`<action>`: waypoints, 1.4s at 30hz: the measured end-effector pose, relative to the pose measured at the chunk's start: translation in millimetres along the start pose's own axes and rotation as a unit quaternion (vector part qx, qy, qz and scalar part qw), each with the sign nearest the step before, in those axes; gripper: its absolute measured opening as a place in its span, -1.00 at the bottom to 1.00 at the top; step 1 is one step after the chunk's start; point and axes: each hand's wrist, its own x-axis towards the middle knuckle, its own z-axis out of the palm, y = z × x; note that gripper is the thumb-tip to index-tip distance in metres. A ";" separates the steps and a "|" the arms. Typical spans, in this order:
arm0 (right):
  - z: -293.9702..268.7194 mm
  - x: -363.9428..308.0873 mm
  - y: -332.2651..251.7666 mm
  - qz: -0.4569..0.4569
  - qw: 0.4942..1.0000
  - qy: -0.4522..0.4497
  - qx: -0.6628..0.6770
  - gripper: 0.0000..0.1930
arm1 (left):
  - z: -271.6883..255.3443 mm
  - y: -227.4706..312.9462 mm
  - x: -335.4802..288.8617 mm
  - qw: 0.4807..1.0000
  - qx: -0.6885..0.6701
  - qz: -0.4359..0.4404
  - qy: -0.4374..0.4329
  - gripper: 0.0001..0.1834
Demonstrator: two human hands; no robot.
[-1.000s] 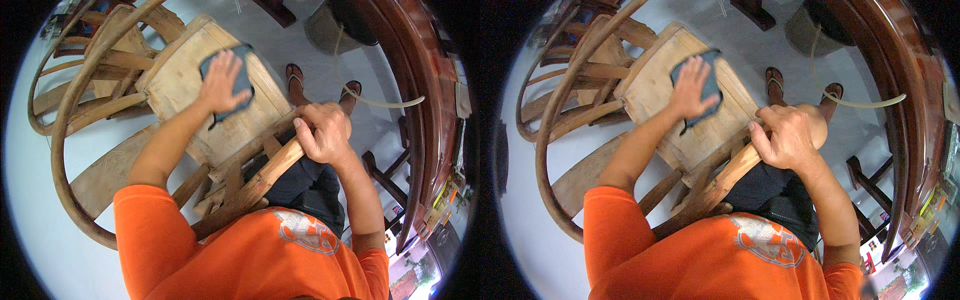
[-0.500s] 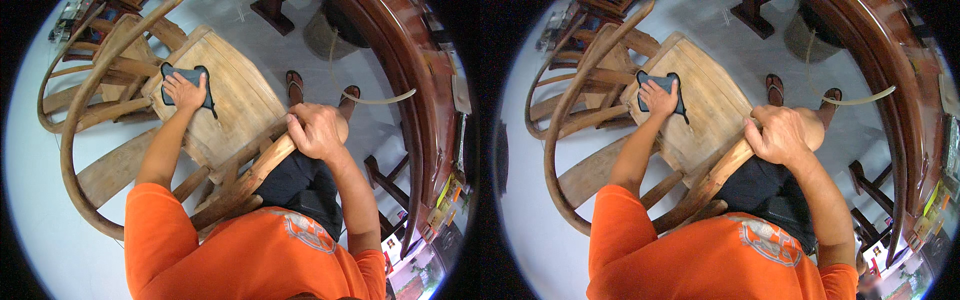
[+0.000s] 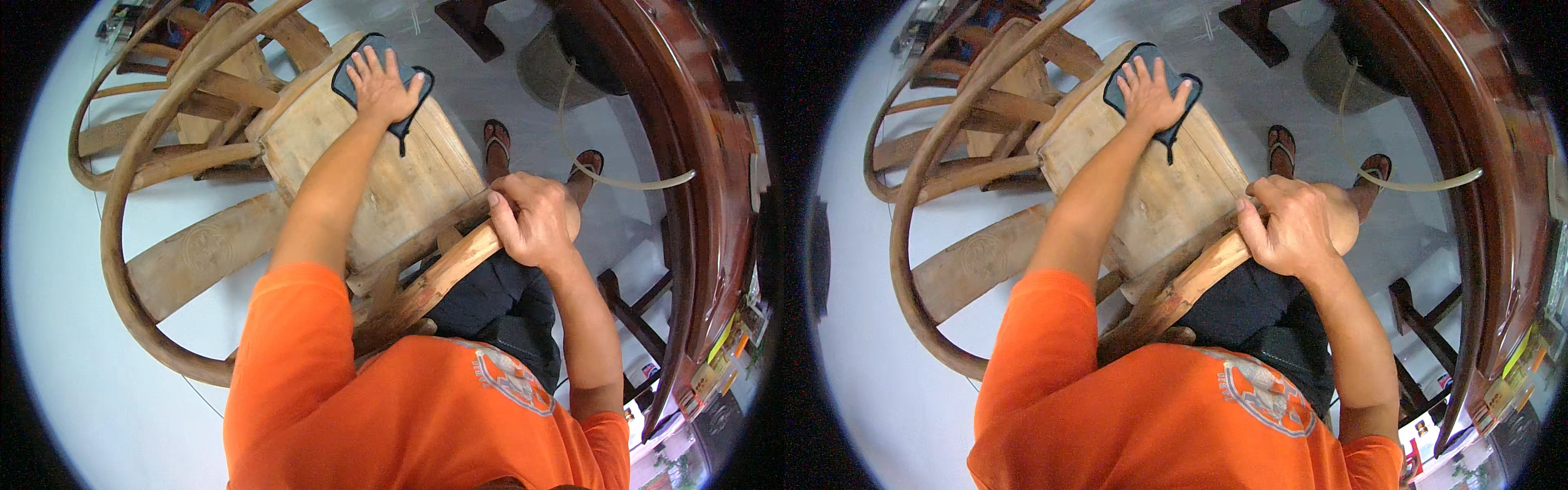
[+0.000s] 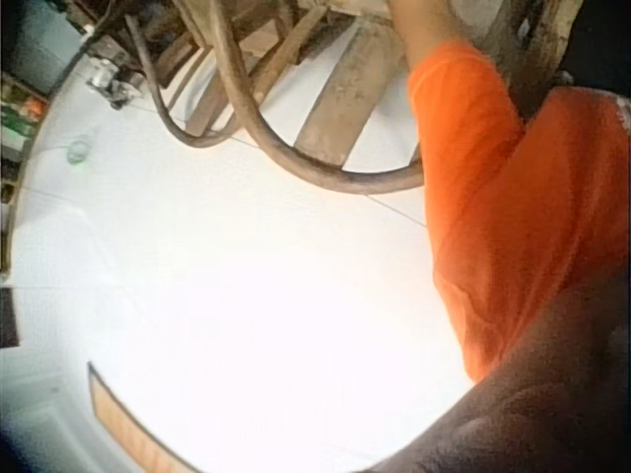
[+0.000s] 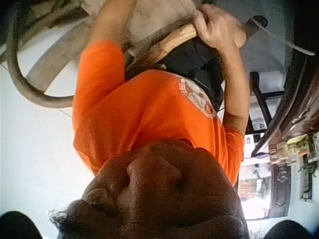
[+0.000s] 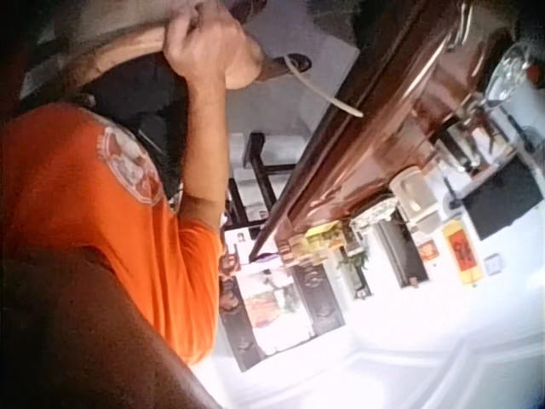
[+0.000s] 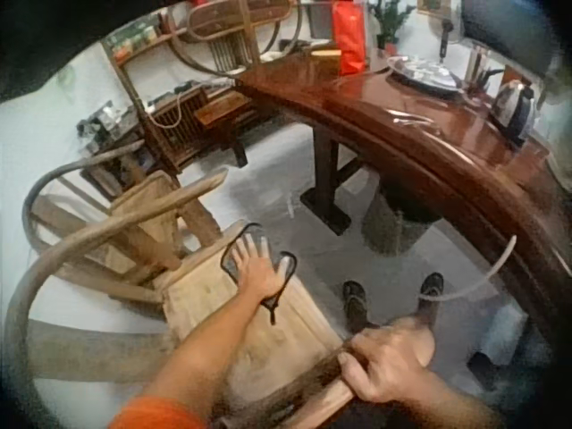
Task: The person sands the wooden surfaces of a chair using a sanding block, moving it across the seat and around the curved backrest and legs.
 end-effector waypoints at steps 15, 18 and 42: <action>-2.4 -5.3 2.4 0.029 0.999 0.003 -0.026 -0.69 | -47.9 -107.3 -51.0 0.910 0.052 -0.405 -0.071 0.25; -0.4 -3.4 1.2 0.030 0.999 0.012 -0.002 -0.67 | -53.3 -93.8 -34.9 0.888 0.043 -0.453 -0.063 0.29; -2.7 -0.3 -0.1 0.015 1.000 0.014 0.010 -0.79 | -51.7 -83.7 -21.2 0.988 0.018 0.150 0.028 0.00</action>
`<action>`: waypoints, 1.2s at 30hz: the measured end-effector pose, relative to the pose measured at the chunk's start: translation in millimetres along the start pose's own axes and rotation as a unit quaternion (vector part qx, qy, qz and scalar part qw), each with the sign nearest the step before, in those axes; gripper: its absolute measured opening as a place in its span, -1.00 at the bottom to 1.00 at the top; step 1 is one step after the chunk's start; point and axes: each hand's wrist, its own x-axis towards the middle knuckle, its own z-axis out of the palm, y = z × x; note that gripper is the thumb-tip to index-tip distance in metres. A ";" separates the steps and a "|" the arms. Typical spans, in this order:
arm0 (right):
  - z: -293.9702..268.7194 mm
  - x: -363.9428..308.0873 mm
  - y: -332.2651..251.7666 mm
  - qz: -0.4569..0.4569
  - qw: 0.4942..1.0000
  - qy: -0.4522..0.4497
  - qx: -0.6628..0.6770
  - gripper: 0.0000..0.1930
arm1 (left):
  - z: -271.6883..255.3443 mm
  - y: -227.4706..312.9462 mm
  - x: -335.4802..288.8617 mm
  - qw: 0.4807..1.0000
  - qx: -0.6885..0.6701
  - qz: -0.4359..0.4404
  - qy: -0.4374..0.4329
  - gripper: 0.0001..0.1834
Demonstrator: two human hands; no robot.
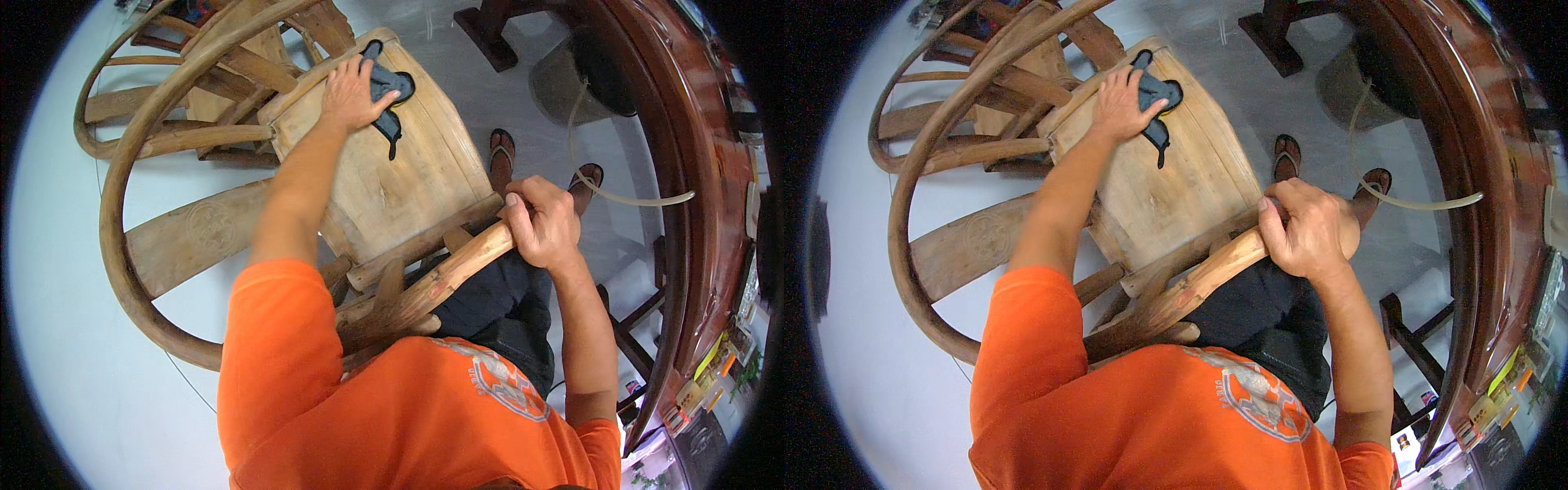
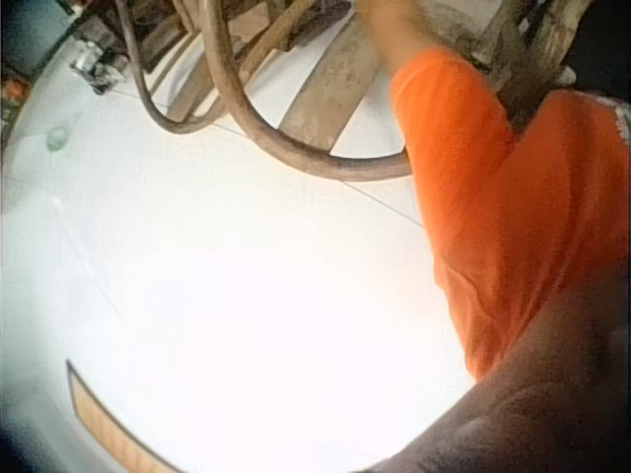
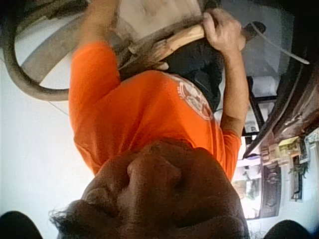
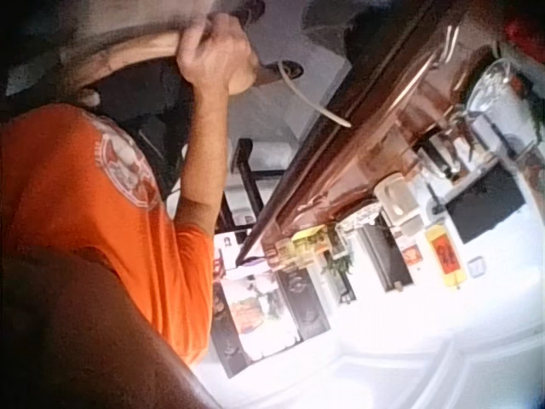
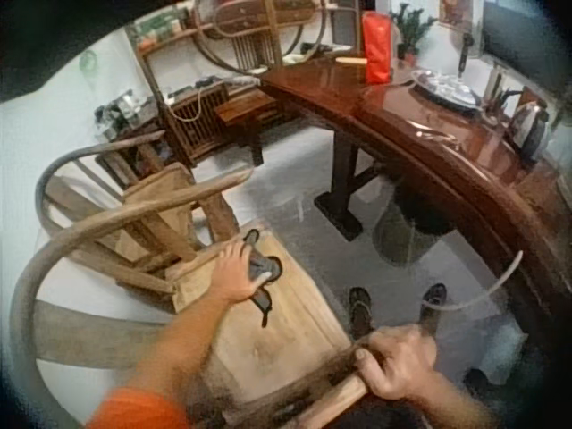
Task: The person sands the wooden surfaces of a chair using a sanding block, moving it across the seat and around the curved backrest and legs.
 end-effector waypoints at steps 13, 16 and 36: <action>3.7 -2.0 3.8 -0.008 1.000 0.018 0.002 -0.77 | -46.5 -81.9 -94.2 0.970 0.134 -0.123 -0.163 -0.08; 4.3 -0.3 3.1 -0.012 1.000 0.026 0.008 -0.77 | -33.3 -62.5 -75.1 0.960 0.118 -0.194 -0.163 -0.05; 4.0 3.6 0.1 -0.012 1.000 0.006 0.016 -0.81 | 25.3 51.0 50.7 0.987 -0.025 -0.160 -0.020 0.07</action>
